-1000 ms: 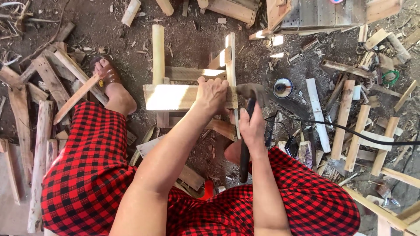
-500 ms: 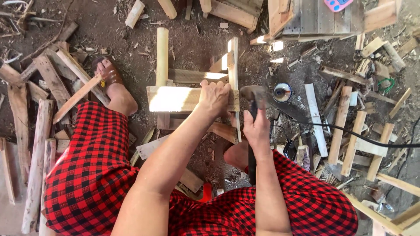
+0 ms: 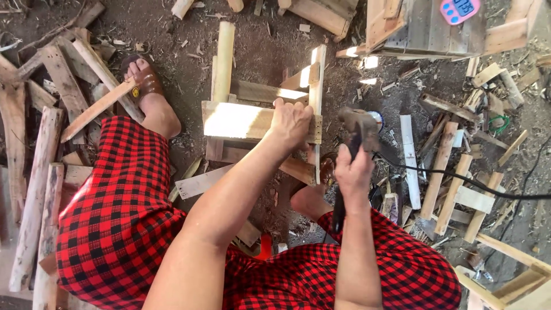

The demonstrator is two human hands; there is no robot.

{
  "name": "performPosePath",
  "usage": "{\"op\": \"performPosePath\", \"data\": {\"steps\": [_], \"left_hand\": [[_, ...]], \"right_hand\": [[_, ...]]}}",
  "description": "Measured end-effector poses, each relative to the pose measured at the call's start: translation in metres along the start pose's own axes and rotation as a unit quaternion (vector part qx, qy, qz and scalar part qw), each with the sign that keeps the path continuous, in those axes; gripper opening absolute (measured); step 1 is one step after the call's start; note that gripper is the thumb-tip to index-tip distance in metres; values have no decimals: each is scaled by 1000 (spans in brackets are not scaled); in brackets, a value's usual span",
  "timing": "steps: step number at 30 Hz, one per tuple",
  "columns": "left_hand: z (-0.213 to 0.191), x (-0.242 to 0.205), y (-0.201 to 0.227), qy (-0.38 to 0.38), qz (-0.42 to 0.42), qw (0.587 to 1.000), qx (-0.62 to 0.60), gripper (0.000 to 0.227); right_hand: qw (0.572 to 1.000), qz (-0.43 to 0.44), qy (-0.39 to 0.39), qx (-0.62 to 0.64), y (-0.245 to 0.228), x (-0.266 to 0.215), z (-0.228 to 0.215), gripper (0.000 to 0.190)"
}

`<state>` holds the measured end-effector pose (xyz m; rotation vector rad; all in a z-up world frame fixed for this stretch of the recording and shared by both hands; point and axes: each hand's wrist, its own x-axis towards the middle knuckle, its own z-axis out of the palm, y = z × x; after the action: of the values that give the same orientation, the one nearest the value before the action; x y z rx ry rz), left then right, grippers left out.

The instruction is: The person sits on a low stool and assembles a small wooden stool frame, hammering nails into the joints while holding the frame steady. They reposition the frame, hammer nails on different sides, and pick up nails and wood pieces from the scrap-covered ground.

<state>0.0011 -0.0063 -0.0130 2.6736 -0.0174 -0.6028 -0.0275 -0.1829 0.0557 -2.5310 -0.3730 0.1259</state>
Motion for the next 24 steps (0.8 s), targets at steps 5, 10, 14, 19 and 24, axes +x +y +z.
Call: {"op": "performPosePath", "data": {"steps": [5,10,14,19,24], "left_hand": [[-5,0,2,11,9,1000,6,76],[34,33,-1,13,-3,1000,23,82],[9,8,-3,12,1,1000,6,81],[-8,-2,-4,-6,8,1000,7,75],[88,72,-6,20,-7,1000,18,80]], "right_hand": [[997,-61,5,37,-52,6,-23,25],[988,15,-122,-89,-30,14,8,49],[993,36,-106,-37,-19,8,4,44],[998,-10,-31,-56,-35,-6,-8,38],[990,60,-114,-66,-4,10,14,45]]}}
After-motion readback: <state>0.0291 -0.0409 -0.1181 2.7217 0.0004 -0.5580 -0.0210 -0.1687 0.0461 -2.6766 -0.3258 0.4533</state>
